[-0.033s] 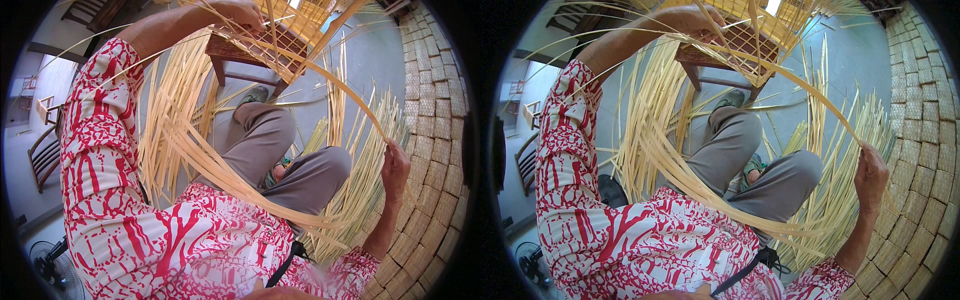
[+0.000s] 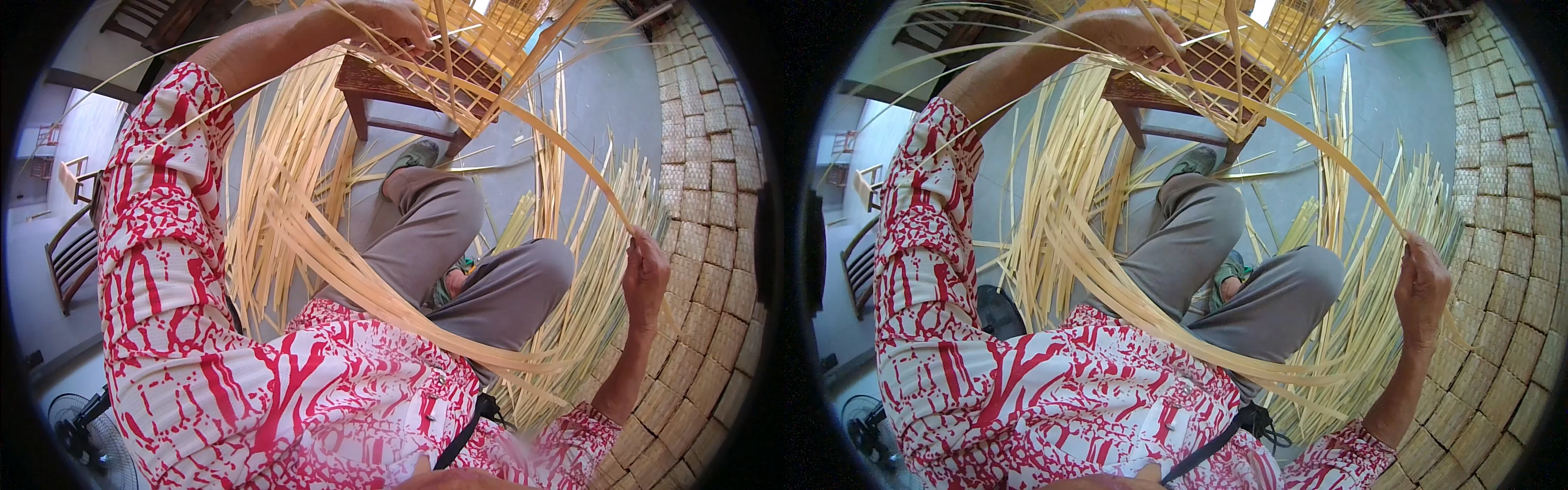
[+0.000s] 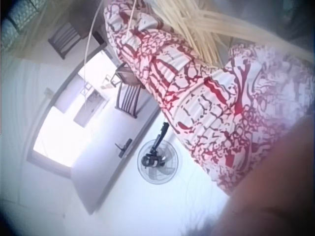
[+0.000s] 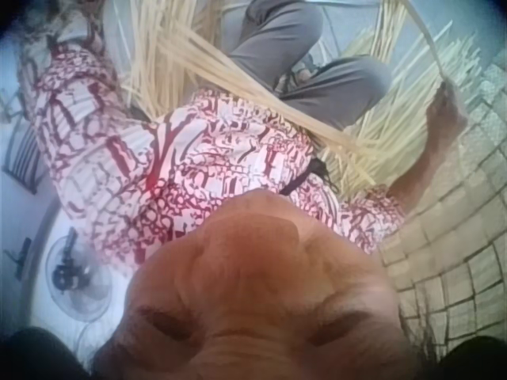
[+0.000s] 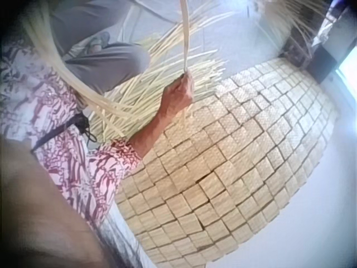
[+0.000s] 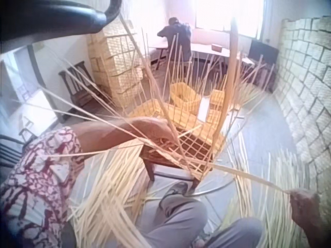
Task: The person weaves a basket by hand, interlacing thin bamboo strips through a pre-formed frame. They repeatedly pull and tighten the strips to build up the basket's walls.
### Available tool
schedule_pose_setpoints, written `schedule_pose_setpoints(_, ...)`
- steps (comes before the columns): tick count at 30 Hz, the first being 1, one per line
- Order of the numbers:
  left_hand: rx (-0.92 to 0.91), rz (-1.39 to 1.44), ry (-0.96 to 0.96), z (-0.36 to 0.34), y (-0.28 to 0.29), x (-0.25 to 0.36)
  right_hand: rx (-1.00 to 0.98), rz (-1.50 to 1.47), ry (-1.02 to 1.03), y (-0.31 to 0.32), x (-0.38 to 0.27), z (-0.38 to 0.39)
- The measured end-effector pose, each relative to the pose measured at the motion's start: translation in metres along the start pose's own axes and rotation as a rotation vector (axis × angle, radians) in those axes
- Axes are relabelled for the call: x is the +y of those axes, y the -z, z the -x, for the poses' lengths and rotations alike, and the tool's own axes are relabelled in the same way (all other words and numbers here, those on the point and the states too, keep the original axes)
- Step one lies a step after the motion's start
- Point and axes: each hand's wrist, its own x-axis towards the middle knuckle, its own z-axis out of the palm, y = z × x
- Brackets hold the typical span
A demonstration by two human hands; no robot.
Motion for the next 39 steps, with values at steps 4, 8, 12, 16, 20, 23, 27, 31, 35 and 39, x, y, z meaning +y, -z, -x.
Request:
schedule_pose_setpoints(4, 0.012, 0.010, 0.015, 0.013, 0.001, -0.008, 0.015, 0.005, 0.050, -0.007, 0.001, -0.003)
schedule_pose_setpoints(8, 0.009, 0.017, -0.015, 0.006, -0.001, -0.007, 0.002, -0.002, -0.005, -0.004, 0.006, 0.003)
schedule_pose_setpoints(12, 0.028, 0.023, 0.002, 0.019, 0.004, -0.015, 0.005, -0.017, -0.001, -0.005, 0.000, -0.004)
schedule_pose_setpoints(16, 0.036, 0.030, -0.005, 0.021, 0.004, -0.018, -0.010, -0.053, -0.010, -0.004, 0.000, -0.006)
schedule_pose_setpoints(20, 0.061, 0.035, -0.010, 0.029, 0.009, -0.023, -0.017, -0.183, 0.015, -0.008, 0.006, -0.008)
schedule_pose_setpoints(23, 0.048, 0.042, -0.052, 0.008, 0.004, -0.018, -0.048, -0.199, 0.010, -0.007, 0.011, 0.003)
schedule_pose_setpoints(27, 0.056, 0.051, -0.026, 0.026, 0.007, -0.026, -0.038, -0.221, 0.061, -0.018, 0.000, -0.004)
schedule_pose_setpoints(31, 0.052, 0.064, -0.024, 0.027, 0.008, -0.029, -0.007, -0.174, 0.066, -0.024, -0.005, -0.002)
schedule_pose_setpoints(35, 0.053, 0.073, -0.029, 0.027, 0.010, -0.033, 0.030, -0.182, 0.114, -0.027, -0.013, 0.004)
schedule_pose_setpoints(39, 0.066, 0.075, -0.037, 0.029, 0.013, -0.034, 0.040, -0.190, 0.133, -0.032, -0.010, 0.008)
